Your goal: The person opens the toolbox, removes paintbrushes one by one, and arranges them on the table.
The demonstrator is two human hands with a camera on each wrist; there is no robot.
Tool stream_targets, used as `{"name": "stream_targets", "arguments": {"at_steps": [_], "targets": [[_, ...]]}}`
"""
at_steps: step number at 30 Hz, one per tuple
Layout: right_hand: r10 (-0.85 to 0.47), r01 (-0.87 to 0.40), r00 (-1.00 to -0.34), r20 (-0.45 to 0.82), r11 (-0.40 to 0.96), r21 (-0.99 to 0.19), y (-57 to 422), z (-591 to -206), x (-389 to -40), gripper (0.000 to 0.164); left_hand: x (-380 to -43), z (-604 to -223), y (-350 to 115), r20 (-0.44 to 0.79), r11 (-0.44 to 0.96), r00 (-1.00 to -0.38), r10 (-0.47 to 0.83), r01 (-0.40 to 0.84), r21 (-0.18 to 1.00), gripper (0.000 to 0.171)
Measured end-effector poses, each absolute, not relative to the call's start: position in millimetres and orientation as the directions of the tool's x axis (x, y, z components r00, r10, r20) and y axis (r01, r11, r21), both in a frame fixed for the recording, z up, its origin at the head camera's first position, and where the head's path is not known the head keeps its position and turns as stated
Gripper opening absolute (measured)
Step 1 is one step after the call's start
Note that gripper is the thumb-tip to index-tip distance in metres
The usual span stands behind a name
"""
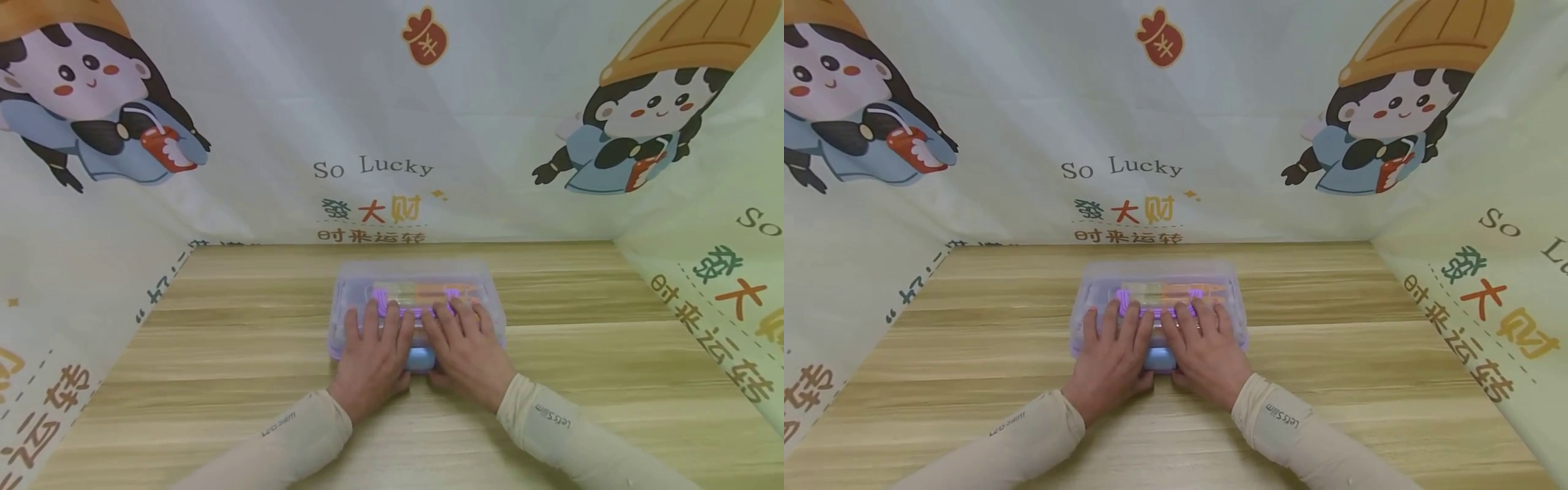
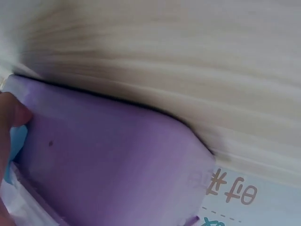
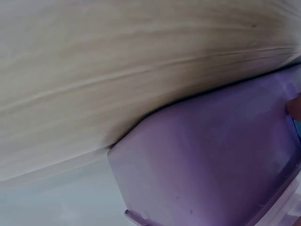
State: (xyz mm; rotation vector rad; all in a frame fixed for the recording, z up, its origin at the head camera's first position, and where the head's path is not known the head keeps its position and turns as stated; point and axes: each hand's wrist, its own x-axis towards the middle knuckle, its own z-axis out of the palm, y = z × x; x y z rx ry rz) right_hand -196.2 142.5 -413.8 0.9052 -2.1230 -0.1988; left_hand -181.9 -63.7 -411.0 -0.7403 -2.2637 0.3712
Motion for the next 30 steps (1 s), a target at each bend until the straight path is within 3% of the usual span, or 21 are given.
{"name": "stream_targets", "arguments": {"at_steps": [6,12,21,30], "targets": [[-0.664,-0.55,-0.407,0.628,0.726,0.413,142,-415,-197,0.094,-183,-416,-66,0.612,0.794,-0.505,0.608,0.416,-0.444,0.085],[-0.668,-0.55,-0.415,0.618,0.725,0.415,142,-414,-196,0.095,-184,-416,-67,0.622,0.786,-0.484,0.615,0.436,-0.438,0.087],[-0.686,-0.571,-0.496,0.532,0.719,0.396,144,-402,-188,0.095,-180,-407,-69,0.559,0.777,-0.541,0.628,0.474,-0.414,0.095],[-0.695,-0.588,-0.505,0.512,0.711,0.386,145,-400,-186,0.097,-177,-401,-72,0.481,0.757,-0.584,0.653,0.499,-0.422,0.097]]}}
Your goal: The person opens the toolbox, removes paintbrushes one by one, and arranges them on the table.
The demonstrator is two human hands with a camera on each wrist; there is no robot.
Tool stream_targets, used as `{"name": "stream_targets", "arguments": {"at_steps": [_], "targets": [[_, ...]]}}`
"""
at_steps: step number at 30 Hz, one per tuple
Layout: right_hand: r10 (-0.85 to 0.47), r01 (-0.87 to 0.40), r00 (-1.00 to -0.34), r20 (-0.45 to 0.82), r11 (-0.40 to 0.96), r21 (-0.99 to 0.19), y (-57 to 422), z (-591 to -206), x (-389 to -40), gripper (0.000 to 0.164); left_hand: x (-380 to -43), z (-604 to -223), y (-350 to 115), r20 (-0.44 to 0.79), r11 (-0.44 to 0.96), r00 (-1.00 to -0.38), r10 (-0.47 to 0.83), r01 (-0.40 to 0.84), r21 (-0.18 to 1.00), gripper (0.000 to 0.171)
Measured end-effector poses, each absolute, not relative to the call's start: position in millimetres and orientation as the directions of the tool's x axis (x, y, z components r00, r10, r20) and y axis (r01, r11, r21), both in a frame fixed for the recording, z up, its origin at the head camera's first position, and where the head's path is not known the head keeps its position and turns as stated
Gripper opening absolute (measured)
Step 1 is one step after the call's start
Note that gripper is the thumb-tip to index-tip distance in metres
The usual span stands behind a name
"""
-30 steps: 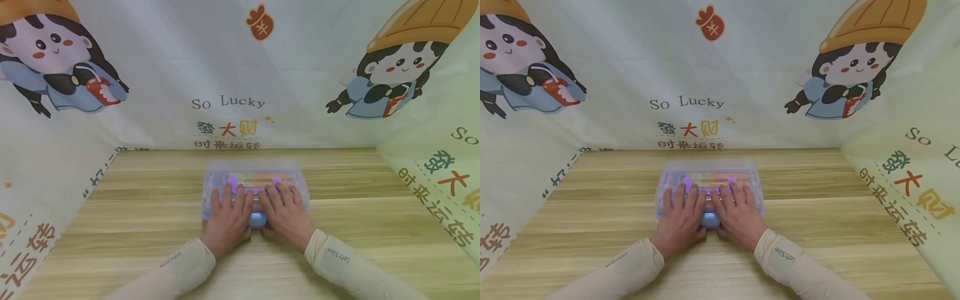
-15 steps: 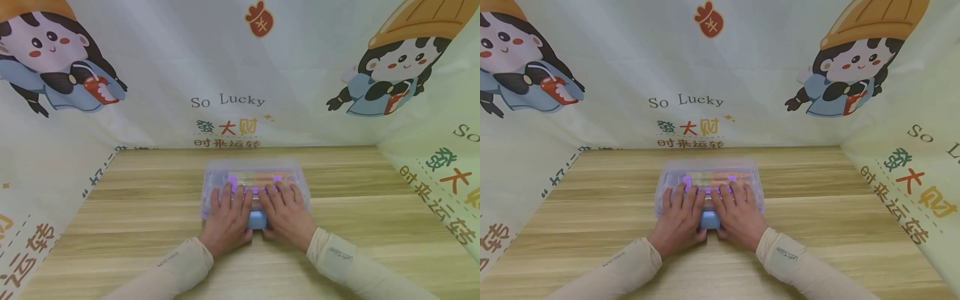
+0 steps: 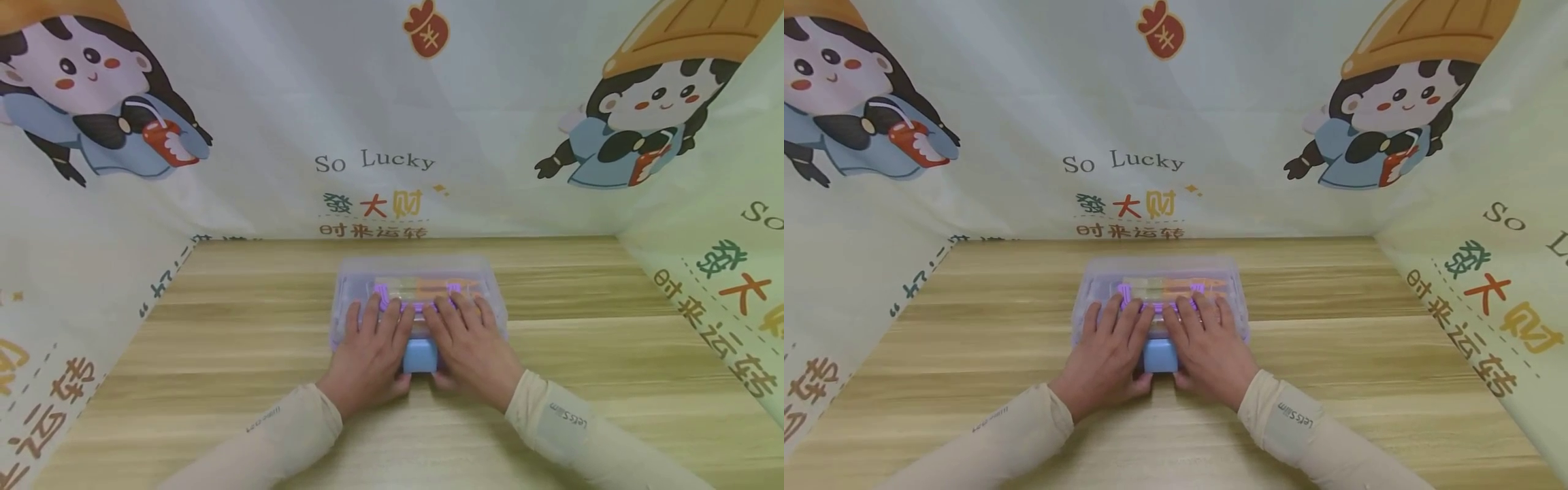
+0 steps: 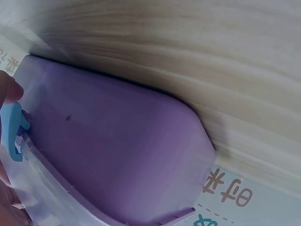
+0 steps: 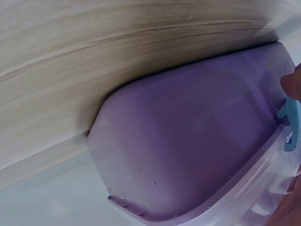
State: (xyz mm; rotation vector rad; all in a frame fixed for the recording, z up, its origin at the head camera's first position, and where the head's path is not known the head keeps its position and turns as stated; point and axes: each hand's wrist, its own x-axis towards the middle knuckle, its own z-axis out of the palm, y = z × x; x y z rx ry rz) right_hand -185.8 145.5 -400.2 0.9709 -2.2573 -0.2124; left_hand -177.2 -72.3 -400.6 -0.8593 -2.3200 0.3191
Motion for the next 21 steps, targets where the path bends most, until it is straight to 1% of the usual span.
{"name": "stream_targets", "arguments": {"at_steps": [6,13,17,21], "targets": [[-0.694,-0.596,-0.519,0.498,0.712,0.371,145.8,-398.7,-186.1,0.098,-177.4,-397.8,-72.9,0.468,0.753,-0.59,0.658,0.507,-0.42,0.096],[-0.699,-0.608,-0.554,0.452,0.711,0.354,147.2,-394.2,-183.4,0.11,-176.7,-397.0,-74.2,0.439,0.747,-0.604,0.665,0.521,-0.414,0.103],[-0.7,-0.612,-0.561,0.443,0.71,0.348,147.5,-393.3,-182.5,0.11,-176.3,-395.9,-75.1,0.431,0.743,-0.605,0.669,0.524,-0.417,0.103],[-0.701,-0.625,-0.568,0.432,0.709,0.328,147.9,-392.4,-182.2,0.11,-175.1,-392.4,-76.5,0.392,0.738,-0.627,0.673,0.541,-0.402,0.104]]}}
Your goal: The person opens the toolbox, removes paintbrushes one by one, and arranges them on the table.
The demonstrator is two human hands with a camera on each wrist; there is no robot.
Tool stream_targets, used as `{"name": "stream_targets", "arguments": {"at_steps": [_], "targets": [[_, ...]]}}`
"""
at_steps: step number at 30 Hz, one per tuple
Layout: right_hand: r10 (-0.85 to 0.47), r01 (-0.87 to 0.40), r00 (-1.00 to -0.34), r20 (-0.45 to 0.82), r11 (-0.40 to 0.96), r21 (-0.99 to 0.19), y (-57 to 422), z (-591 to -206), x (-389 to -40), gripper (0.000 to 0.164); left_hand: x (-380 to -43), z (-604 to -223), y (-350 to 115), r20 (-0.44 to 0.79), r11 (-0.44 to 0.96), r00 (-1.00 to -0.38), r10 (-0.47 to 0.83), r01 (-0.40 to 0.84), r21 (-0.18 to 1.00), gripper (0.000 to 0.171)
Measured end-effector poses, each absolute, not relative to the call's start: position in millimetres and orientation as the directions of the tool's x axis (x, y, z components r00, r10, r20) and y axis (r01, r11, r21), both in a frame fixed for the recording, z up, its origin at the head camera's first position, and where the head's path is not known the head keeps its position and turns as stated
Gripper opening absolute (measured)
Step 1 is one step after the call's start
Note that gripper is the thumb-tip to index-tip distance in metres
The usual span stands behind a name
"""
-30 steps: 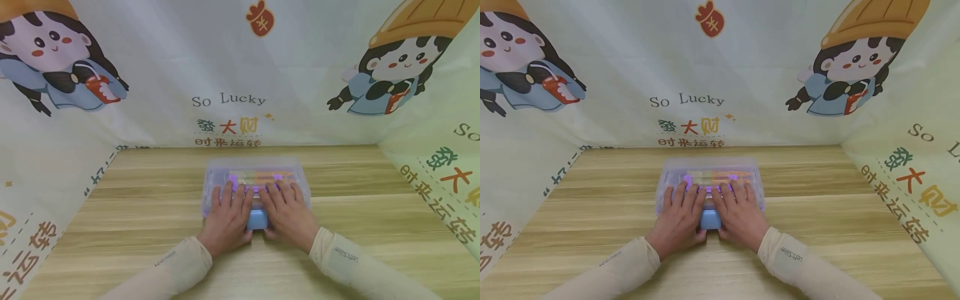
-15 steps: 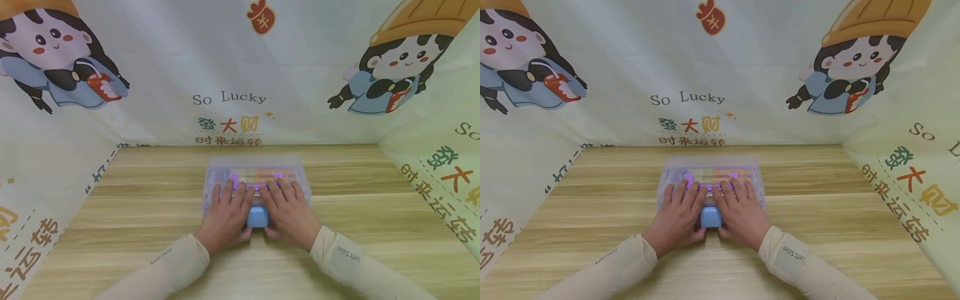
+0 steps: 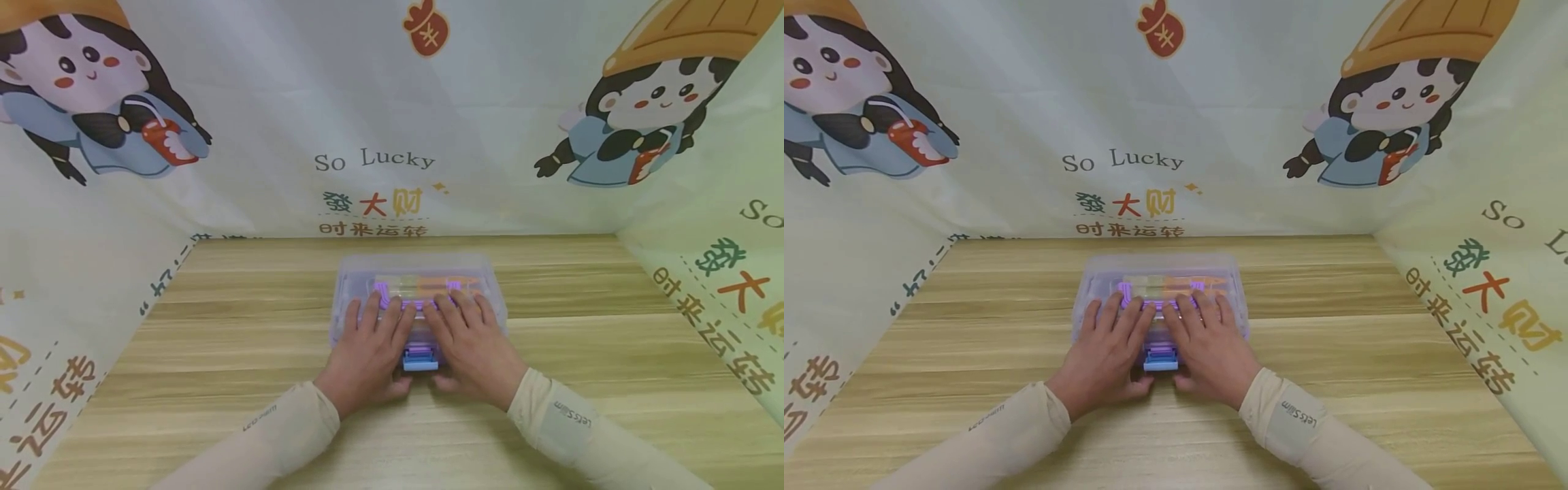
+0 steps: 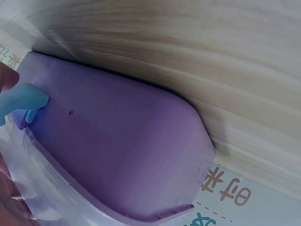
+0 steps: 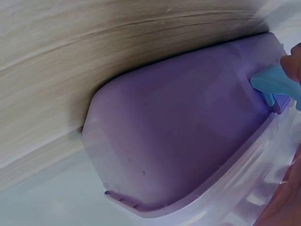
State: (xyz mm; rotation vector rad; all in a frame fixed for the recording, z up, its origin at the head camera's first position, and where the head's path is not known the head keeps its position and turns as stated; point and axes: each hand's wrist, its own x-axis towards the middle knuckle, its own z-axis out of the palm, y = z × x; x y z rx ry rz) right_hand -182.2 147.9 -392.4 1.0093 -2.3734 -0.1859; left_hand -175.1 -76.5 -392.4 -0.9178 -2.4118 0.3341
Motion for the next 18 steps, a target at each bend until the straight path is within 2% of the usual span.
{"name": "stream_targets", "arguments": {"at_steps": [7,12,18], "targets": [[-0.7,-0.683,-0.573,0.426,0.695,0.223,154,-383,-181,0.103,-173,-376,-84,0.319,0.739,-0.667,0.673,0.609,-0.288,0.101],[-0.641,-0.681,-0.609,0.468,0.725,0.106,157,-381,-178,0.088,-172,-370,-86,0.352,0.741,-0.655,0.669,0.625,-0.245,0.089],[-0.573,-0.602,-0.665,0.479,0.791,0.11,155,-388,-175,0.089,-174,-377,-86,0.415,0.748,-0.631,0.655,0.617,-0.243,0.084]]}}
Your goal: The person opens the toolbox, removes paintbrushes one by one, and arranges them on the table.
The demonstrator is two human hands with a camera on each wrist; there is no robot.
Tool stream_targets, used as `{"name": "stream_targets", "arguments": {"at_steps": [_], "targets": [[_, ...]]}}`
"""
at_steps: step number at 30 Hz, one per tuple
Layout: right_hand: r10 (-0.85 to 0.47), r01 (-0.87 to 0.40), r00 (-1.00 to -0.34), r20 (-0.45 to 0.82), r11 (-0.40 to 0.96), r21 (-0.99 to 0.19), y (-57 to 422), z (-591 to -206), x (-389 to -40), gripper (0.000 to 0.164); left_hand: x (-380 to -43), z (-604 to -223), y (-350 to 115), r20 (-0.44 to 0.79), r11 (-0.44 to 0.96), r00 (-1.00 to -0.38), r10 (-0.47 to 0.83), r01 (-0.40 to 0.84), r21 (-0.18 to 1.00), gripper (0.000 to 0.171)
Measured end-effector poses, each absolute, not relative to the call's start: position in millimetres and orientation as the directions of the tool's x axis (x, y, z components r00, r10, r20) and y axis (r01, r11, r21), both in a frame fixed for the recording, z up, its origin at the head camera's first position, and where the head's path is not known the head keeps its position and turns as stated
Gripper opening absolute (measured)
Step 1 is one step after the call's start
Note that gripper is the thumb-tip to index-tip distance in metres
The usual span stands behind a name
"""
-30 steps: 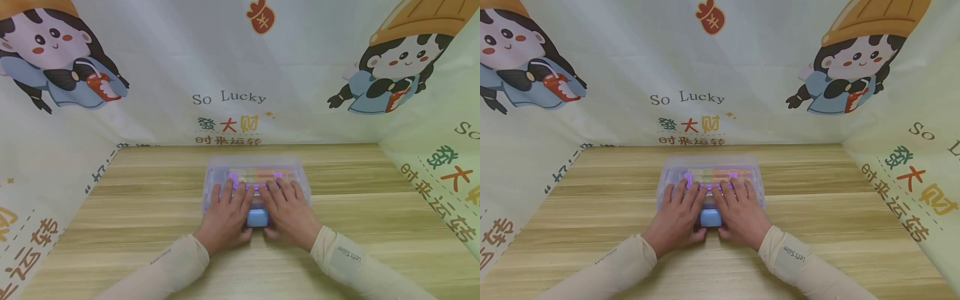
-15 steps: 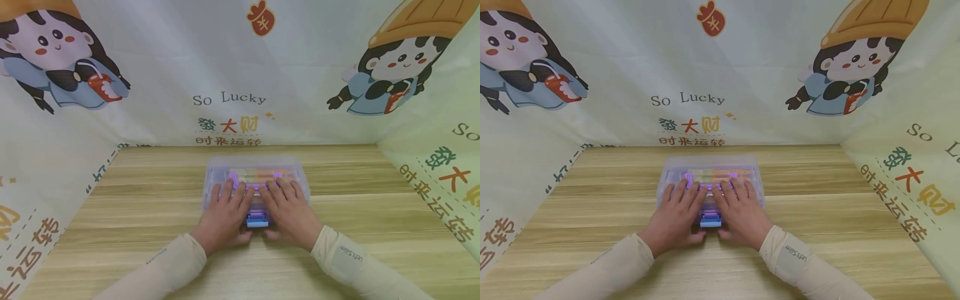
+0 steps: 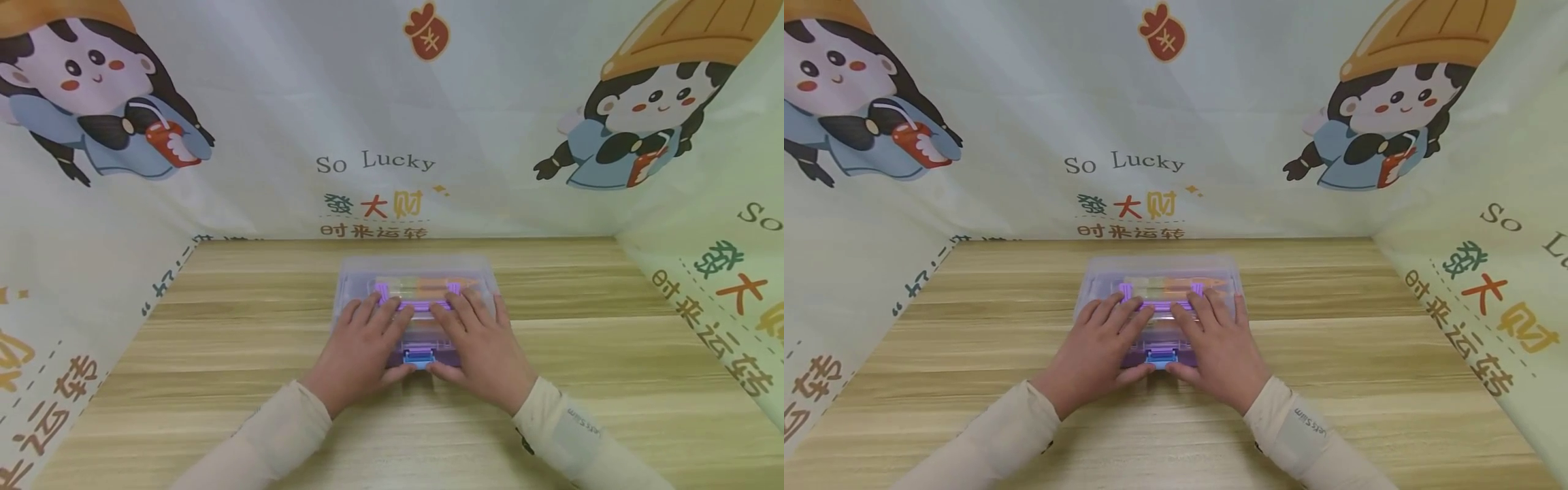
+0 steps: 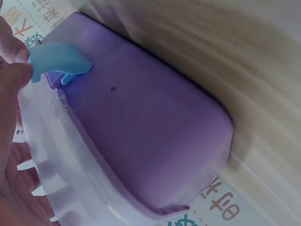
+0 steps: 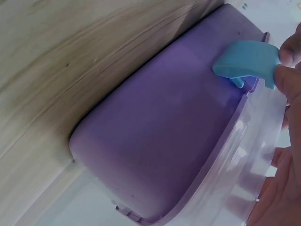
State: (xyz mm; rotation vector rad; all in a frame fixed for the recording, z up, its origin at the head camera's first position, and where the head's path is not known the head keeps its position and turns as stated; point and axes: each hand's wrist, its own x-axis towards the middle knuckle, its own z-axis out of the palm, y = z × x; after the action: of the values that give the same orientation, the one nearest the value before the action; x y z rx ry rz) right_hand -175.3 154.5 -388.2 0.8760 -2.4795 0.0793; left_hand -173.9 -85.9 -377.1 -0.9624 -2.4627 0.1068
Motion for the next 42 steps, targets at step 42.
{"name": "stream_targets", "arguments": {"at_steps": [42], "targets": [[-0.552,-0.498,-0.694,0.462,0.832,0.246,145,-405,-170,0.12,-177,-405,-78,0.453,0.784,-0.64,0.621,0.511,-0.352,0.086]]}}
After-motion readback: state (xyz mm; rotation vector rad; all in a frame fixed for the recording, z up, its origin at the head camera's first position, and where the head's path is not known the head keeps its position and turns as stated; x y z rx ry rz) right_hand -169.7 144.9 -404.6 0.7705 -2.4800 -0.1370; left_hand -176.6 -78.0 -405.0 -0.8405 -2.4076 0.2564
